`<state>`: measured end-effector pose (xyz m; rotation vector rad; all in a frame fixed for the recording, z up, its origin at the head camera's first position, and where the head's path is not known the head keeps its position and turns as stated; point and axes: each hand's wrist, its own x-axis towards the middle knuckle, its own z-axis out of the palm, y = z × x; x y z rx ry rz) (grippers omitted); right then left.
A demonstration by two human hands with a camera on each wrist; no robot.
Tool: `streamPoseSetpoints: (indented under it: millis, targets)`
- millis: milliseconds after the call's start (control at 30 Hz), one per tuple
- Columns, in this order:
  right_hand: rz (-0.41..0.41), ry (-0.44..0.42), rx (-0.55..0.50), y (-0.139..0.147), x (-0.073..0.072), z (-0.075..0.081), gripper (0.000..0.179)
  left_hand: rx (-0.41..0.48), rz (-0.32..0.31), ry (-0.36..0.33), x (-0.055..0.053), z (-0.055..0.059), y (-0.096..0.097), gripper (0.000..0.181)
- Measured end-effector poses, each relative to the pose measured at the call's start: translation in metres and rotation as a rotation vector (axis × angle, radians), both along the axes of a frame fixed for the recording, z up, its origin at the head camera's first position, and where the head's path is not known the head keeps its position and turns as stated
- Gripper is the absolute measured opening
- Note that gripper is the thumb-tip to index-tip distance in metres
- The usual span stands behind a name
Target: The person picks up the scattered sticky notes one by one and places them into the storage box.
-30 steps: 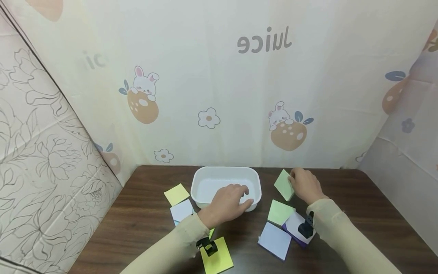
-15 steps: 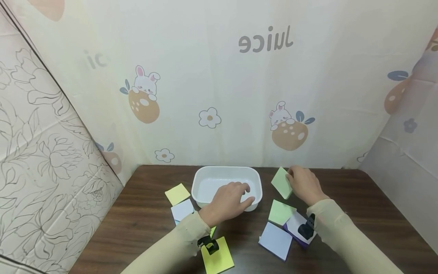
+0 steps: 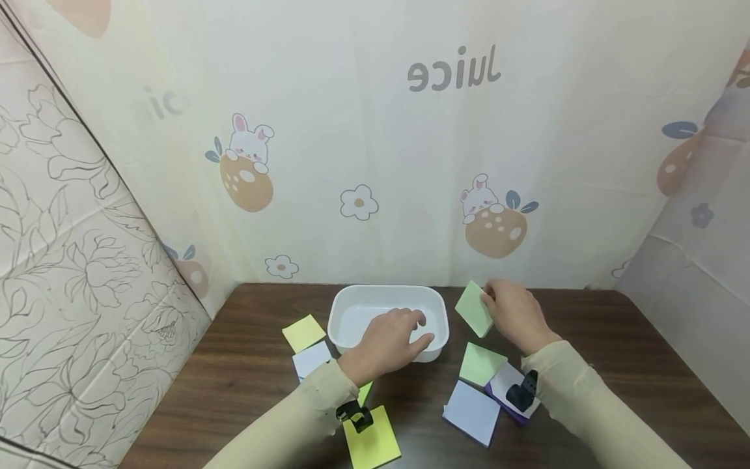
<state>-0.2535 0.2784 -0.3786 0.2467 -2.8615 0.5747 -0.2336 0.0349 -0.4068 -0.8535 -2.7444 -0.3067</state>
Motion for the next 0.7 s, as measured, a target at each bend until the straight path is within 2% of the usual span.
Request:
streamPoseSetpoints:
  millis: [433, 700]
  targets:
    - [0.021, 0.031, -0.009, -0.010, 0.008, 0.007, 0.019, 0.015, 0.003, -0.006, -0.002, 0.004, -0.006, 0.030]
    - [0.037, 0.064, -0.006, -0.019, 0.009, 0.013, 0.015, 0.023, 0.016, -0.022, -0.004, 0.001, -0.012, 0.031]
